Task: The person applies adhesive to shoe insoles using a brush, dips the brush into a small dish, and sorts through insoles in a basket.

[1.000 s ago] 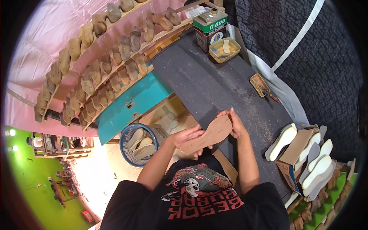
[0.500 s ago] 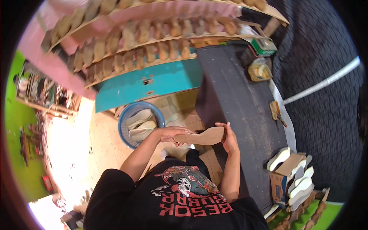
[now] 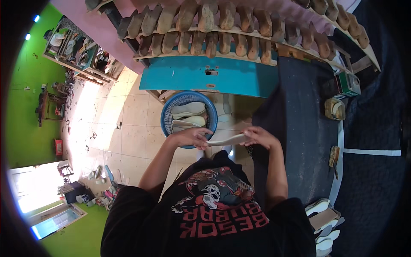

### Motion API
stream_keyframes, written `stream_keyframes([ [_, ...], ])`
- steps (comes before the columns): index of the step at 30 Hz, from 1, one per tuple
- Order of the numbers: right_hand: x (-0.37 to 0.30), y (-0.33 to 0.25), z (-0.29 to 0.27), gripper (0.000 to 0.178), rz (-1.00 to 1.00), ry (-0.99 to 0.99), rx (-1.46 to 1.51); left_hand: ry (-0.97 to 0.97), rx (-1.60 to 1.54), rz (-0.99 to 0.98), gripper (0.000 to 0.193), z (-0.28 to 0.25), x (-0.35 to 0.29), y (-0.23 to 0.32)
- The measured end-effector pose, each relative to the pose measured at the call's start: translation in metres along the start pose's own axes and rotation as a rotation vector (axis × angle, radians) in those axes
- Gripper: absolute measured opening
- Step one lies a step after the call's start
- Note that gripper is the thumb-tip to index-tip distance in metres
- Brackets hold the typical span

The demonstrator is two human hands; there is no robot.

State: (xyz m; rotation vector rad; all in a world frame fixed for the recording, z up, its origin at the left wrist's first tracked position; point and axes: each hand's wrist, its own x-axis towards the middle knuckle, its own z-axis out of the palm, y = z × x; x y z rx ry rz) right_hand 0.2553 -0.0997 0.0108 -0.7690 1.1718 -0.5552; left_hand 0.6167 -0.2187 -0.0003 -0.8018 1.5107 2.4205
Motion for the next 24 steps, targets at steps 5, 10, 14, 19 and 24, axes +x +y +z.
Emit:
stream_keyframes([
  [5, 0.071, -0.028, 0.001, 0.046, 0.060, -0.247, -0.095, 0.194, -0.160, -0.127, 0.075, 0.007, -0.025, -0.018],
  [10, 0.132, -0.007, 0.003, 0.041, 0.214, -0.483, -0.182, 0.404, -0.045, -0.151, 0.069, 0.015, -0.026, -0.062],
  [14, 0.161, 0.007, 0.024, 0.059, 0.179, -0.630, -0.518, 0.462, 0.114, -0.085, 0.061, 0.008, -0.027, -0.101],
  [19, 0.179, 0.021, 0.042, 0.069, -0.125, -0.379, -0.755, 0.697, 0.532, 0.105, 0.059, -0.028, -0.010, -0.131],
  [24, 0.221, 0.069, 0.090, 0.072, -0.198, -0.069, -0.937, 0.802, 0.638, 0.159, 0.057, -0.079, 0.009, -0.181],
])
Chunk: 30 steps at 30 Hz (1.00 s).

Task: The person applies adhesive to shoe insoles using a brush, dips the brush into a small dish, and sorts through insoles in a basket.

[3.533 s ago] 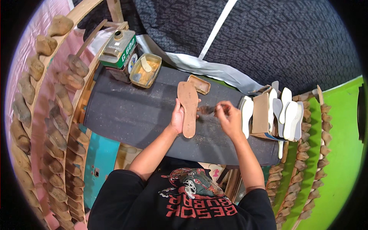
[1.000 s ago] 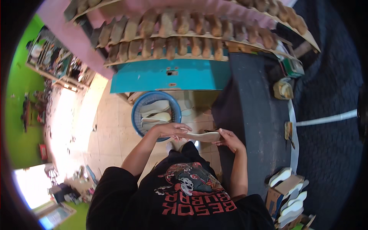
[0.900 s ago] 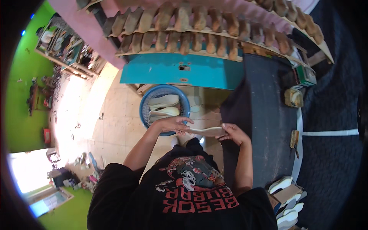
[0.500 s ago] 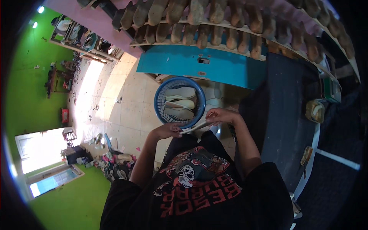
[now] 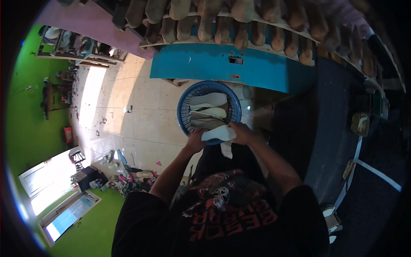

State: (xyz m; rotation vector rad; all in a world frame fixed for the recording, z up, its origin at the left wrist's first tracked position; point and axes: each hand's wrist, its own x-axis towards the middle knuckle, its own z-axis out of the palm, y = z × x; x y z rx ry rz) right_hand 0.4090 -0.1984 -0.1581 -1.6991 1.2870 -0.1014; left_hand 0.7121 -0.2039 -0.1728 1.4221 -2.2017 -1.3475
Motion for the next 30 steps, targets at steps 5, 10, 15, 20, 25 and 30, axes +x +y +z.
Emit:
stream_keyframes([
  [5, 0.046, 0.008, 0.068, 0.066, 0.087, 0.144, -0.165, -0.120, 0.440, -0.143, 0.064, 0.003, 0.043, -0.061],
  [10, 0.092, 0.018, 0.107, 0.056, 0.070, 0.249, -0.196, -0.077, 0.586, -0.141, 0.049, 0.018, 0.058, -0.120],
  [15, 0.103, 0.041, 0.134, 0.044, 0.145, 0.235, -0.261, -0.089, 0.321, -0.209, 0.049, 0.033, 0.067, -0.132],
  [20, 0.111, 0.040, 0.141, 0.039, 0.187, 0.216, -0.242, -0.147, 0.214, -0.333, 0.056, 0.040, 0.068, -0.129],
  [25, 0.116, 0.032, 0.142, 0.040, 0.239, 0.191, -0.272, -0.141, 0.251, -0.228, 0.074, 0.046, 0.070, -0.141],
  [30, 0.109, 0.022, 0.133, 0.044, 0.299, 0.107, -0.294, -0.380, 0.463, -0.397, 0.086, 0.052, 0.084, -0.132],
])
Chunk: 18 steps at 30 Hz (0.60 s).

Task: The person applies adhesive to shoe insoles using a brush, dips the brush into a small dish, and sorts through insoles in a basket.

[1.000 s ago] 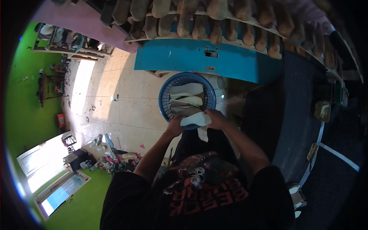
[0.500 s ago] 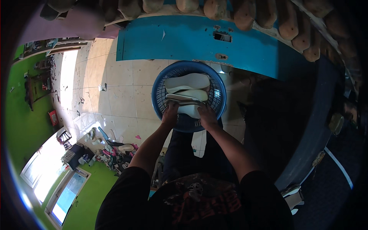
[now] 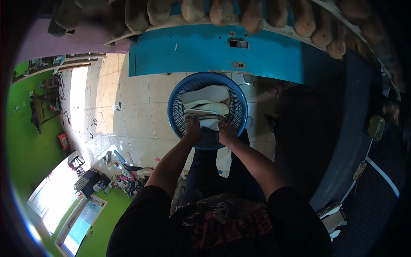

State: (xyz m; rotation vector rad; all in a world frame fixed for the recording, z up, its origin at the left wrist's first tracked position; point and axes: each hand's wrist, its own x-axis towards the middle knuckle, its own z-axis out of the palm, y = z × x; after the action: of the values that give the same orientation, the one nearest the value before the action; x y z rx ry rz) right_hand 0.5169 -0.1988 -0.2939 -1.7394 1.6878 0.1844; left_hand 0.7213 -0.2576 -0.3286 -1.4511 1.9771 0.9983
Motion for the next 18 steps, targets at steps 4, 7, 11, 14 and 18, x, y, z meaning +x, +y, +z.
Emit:
stream_keyframes([
  [4, -0.027, 0.046, -0.001, 0.043, -0.176, 0.168, 0.136, -0.160, 0.031, 0.016, 0.103, 0.003, 0.018, 0.007],
  [7, -0.040, 0.059, -0.032, 0.047, -0.360, 0.075, 0.270, -0.019, 0.173, 0.138, 0.104, -0.007, 0.000, -0.016],
  [11, -0.092, 0.064, -0.081, 0.042, -0.391, 0.238, 0.236, -0.032, -0.069, 0.000, 0.090, -0.008, -0.033, -0.018],
  [14, -0.131, 0.123, -0.084, 0.037, -0.231, 0.264, 0.225, -0.139, -0.569, -0.038, 0.071, -0.006, -0.039, 0.058],
  [18, -0.162, 0.168, -0.091, 0.038, -0.018, 0.073, 0.351, 0.002, -0.156, 0.301, 0.055, 0.029, -0.048, 0.097],
])
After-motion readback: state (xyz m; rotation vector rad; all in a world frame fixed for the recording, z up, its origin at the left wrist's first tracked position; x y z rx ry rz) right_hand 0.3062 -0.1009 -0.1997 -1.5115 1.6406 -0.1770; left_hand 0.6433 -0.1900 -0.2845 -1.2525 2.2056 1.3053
